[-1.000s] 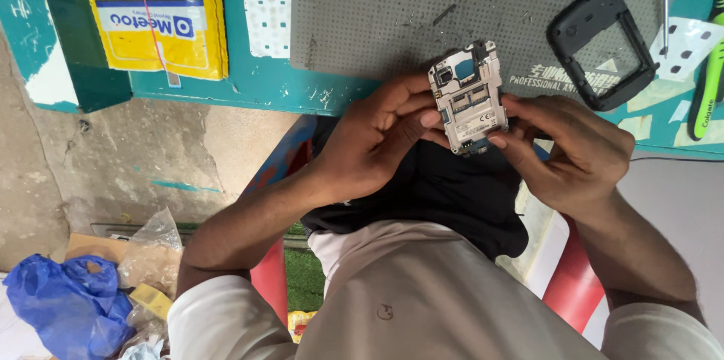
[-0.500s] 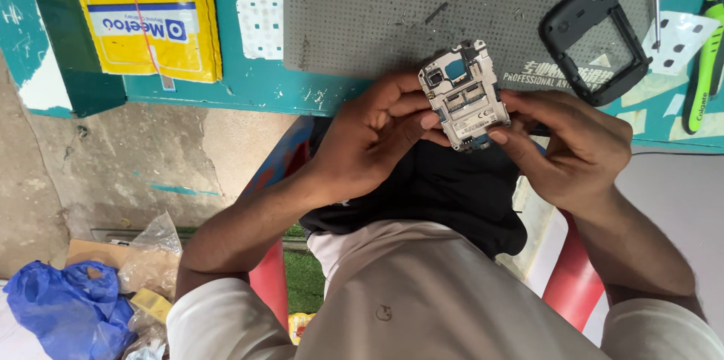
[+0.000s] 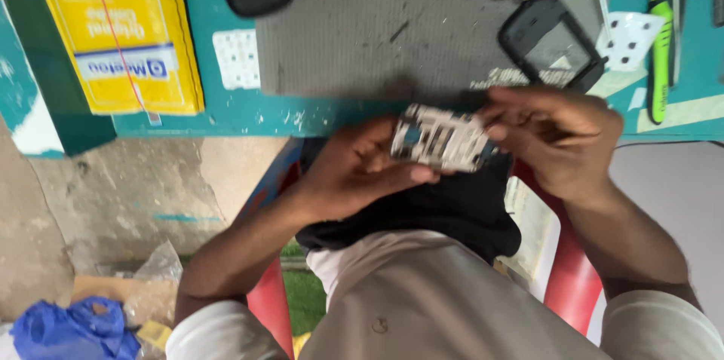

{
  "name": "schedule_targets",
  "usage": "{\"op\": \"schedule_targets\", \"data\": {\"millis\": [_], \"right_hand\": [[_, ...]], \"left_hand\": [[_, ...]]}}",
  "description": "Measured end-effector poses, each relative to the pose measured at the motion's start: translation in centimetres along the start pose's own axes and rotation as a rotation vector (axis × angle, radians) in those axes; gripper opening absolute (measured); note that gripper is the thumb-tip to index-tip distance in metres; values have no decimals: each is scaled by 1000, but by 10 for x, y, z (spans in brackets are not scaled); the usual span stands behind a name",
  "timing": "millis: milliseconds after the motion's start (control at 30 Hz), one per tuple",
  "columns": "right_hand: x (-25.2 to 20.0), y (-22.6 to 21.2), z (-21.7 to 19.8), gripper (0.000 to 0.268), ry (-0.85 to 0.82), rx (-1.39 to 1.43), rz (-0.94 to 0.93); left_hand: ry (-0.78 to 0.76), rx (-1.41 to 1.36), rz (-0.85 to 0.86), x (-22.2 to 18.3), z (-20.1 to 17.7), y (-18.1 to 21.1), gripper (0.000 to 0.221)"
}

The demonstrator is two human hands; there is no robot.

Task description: The person disassembles a small electronic device, removes the internal circuit board, and cleans it using a liquid solvent and a brush. They apply the liquid from a bottle and scrub the board's surface before setting it aside.

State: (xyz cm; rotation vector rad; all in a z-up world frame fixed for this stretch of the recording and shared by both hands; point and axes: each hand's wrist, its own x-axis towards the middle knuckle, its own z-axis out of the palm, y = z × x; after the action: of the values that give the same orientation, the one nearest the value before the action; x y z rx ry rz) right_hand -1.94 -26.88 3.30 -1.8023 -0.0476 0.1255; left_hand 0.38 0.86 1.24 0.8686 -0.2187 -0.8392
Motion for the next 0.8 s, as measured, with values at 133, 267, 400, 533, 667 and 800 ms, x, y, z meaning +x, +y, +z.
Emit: {"op": "schedule_targets", "data": {"millis": [133, 267, 400, 533, 667, 800], "right_hand": [[3, -5, -1, 30, -22, -88, 31], [7, -11, 1, 30, -69, 69, -58], [13, -18, 3, 31, -160, -83, -243], [11, -18, 4, 36, -180, -91, -241], [5, -12, 1, 43, -93, 24, -99], [0, -14, 4, 44, 6, -21, -137]], "left_hand": [[-24, -25, -61, 2, 2, 0, 37], [-60, 199, -134, 3, 5, -2, 41], [-55, 320, -245, 8, 10, -7, 34], [-43, 246, -250, 8, 15, -5, 33], [20, 182, -187, 6, 17, -2, 32], [133, 91, -77, 2, 16, 5, 30]]}}
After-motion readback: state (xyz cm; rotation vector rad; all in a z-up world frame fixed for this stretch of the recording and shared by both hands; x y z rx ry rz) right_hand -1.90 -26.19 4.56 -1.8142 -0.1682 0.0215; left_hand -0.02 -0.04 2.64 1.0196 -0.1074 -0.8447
